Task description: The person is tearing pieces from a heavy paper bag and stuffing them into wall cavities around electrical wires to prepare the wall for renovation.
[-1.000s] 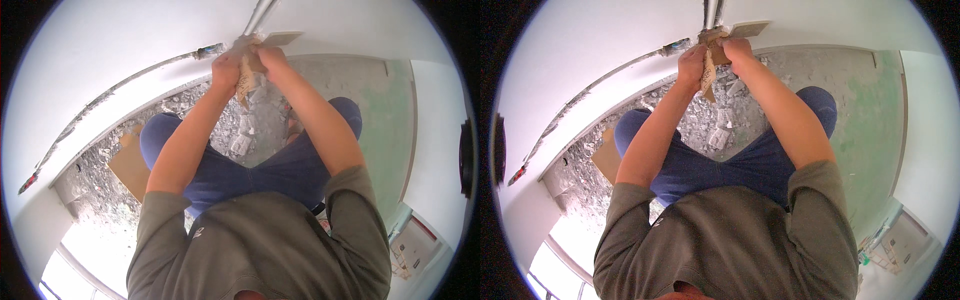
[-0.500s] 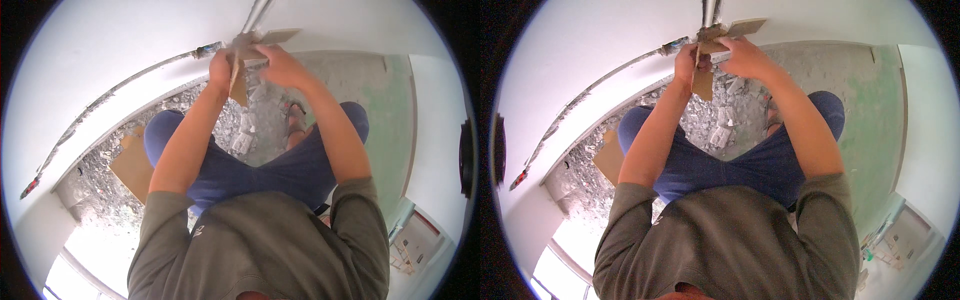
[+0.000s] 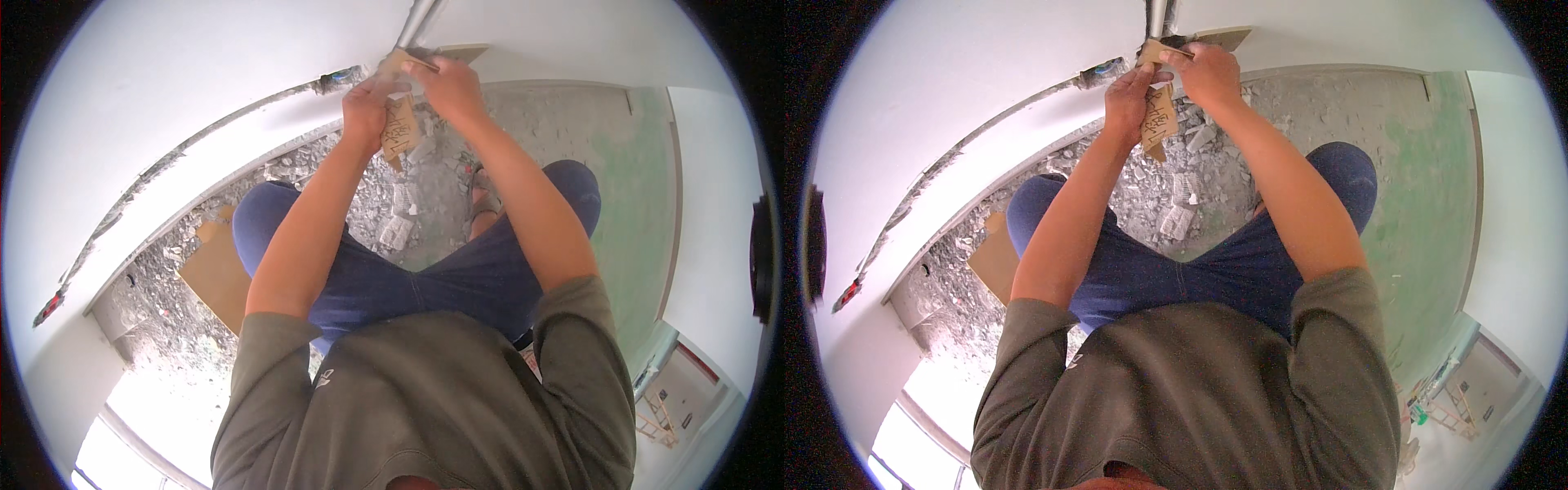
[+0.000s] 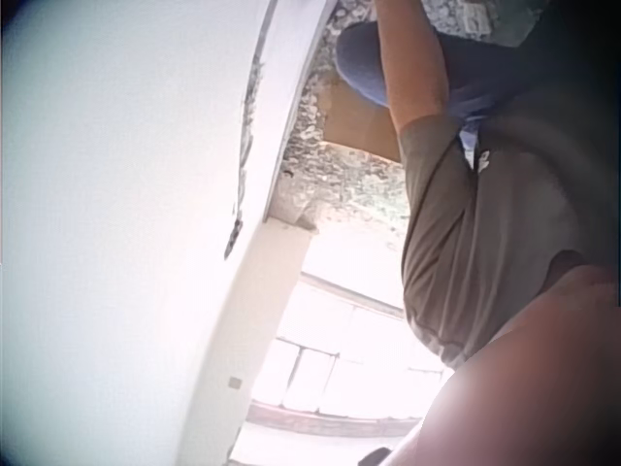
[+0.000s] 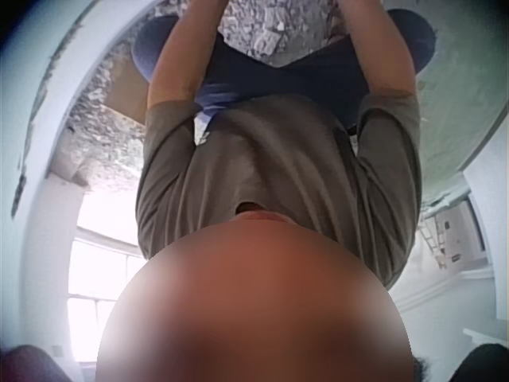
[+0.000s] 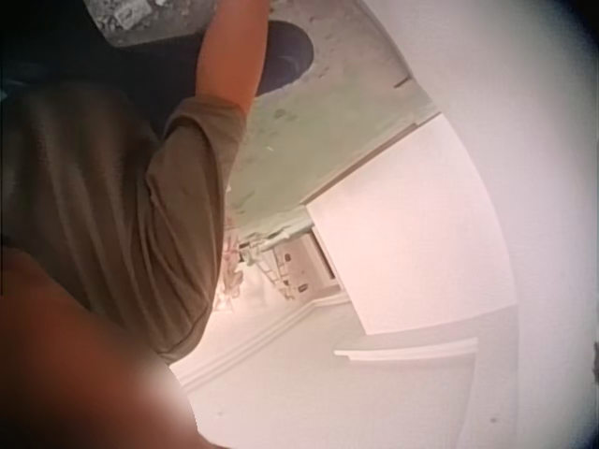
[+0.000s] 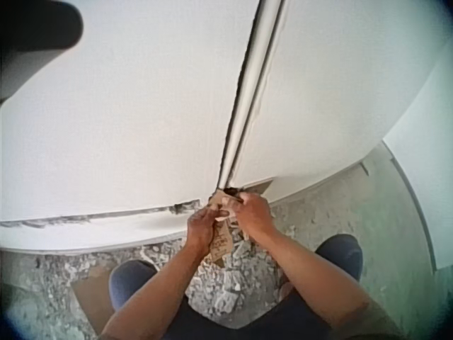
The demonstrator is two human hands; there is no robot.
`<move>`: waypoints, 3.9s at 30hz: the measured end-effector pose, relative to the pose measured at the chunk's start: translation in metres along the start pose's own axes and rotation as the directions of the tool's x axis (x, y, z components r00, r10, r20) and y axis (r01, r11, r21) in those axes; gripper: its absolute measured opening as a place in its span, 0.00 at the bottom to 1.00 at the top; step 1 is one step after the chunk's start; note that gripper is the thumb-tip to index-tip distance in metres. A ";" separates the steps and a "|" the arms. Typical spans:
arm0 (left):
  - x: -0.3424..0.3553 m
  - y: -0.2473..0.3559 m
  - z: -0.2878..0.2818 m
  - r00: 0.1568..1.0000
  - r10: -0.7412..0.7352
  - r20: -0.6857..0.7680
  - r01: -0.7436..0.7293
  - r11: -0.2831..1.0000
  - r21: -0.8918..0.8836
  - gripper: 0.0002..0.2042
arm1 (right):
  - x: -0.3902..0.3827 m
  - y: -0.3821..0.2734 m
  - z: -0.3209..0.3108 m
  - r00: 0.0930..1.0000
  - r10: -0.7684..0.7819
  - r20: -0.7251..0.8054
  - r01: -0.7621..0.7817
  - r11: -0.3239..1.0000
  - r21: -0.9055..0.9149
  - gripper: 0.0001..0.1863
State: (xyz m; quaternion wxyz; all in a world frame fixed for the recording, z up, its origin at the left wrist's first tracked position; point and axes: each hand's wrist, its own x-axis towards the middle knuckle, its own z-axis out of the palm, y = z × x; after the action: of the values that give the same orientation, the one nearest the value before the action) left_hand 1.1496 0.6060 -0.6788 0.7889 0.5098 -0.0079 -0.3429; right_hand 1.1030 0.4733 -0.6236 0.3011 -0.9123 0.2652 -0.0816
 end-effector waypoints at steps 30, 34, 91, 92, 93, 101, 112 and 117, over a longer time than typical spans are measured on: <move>0.009 0.002 0.025 0.951 -0.012 -0.309 -0.020 0.995 -0.101 0.13 | 0.000 -0.003 0.004 0.973 -0.219 -0.066 0.180 0.911 -0.371 0.18; 0.014 -0.006 0.022 0.964 -0.019 -0.266 -0.034 0.980 -0.194 0.14 | 0.003 0.006 0.009 0.956 -0.278 -0.092 0.226 0.901 -0.370 0.18; -0.006 0.047 0.019 0.817 0.394 0.421 -0.355 -0.231 0.906 0.12 | -0.056 -0.021 0.082 0.860 0.204 -0.468 0.097 0.835 0.542 0.20; -0.006 0.047 0.020 0.815 0.391 0.427 -0.360 -0.235 0.903 0.12 | -0.055 -0.019 0.083 0.865 0.208 -0.457 0.116 0.803 0.584 0.21; -0.006 0.046 0.022 0.816 0.393 0.424 -0.352 -0.246 0.903 0.11 | -0.053 -0.013 0.086 0.861 0.213 -0.461 0.115 0.802 0.586 0.21; 0.001 0.043 0.023 0.824 0.411 0.391 -0.342 -0.188 0.920 0.13 | -0.049 -0.006 0.089 0.876 0.143 -0.460 0.180 0.789 0.588 0.25; 0.004 0.032 0.025 0.805 0.480 0.348 -0.253 -0.253 0.934 0.15 | -0.040 0.001 0.084 0.851 0.080 -0.519 0.200 0.864 0.462 0.25; 0.008 0.030 0.028 0.755 0.515 0.406 -0.267 -0.324 0.908 0.13 | -0.036 0.006 0.080 0.866 0.036 -0.498 0.189 0.899 0.395 0.26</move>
State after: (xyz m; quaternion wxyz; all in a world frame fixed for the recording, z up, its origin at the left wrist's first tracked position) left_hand 1.1619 0.5868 -0.6442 0.1941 0.9027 -0.3651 0.1193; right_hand 1.0949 0.5285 -0.6917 0.4137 -0.7815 0.2710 -0.3804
